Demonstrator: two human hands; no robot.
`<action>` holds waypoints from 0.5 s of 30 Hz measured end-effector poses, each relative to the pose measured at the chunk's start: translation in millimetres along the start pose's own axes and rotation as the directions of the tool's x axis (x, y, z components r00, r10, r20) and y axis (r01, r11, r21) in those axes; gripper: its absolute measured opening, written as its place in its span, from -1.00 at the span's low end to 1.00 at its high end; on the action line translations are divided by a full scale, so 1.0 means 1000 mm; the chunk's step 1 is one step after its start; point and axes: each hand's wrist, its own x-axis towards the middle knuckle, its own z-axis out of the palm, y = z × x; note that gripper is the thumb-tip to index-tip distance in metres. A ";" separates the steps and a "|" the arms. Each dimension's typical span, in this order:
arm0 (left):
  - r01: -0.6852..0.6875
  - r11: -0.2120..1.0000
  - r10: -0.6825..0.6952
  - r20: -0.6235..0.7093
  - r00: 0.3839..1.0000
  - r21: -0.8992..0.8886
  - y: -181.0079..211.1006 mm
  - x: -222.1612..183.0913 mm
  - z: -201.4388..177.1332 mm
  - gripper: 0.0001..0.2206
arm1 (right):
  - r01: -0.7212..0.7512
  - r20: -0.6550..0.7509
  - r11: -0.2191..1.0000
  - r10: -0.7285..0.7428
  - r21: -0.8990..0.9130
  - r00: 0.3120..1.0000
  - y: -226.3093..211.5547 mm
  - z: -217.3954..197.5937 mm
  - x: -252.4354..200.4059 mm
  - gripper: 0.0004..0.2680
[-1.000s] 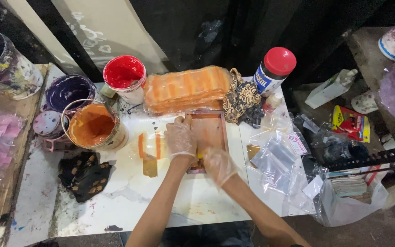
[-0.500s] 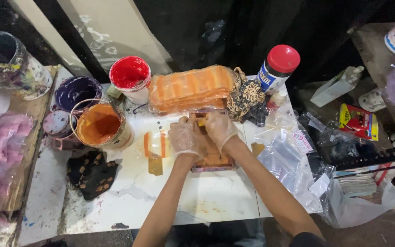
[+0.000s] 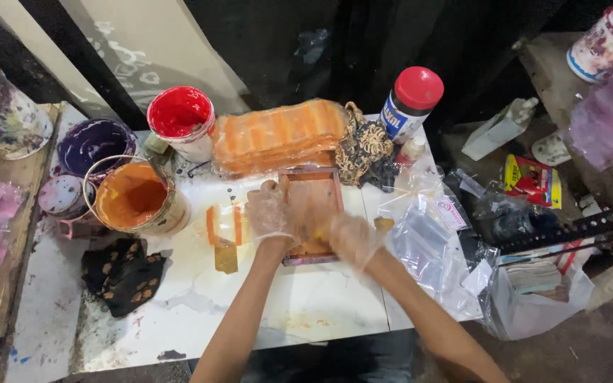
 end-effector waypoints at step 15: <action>0.000 0.999 0.003 -0.057 0.998 0.051 0.000 0.007 0.009 -0.68 | 0.044 0.178 0.999 -0.046 0.019 0.983 0.000 0.053 -0.030 -0.94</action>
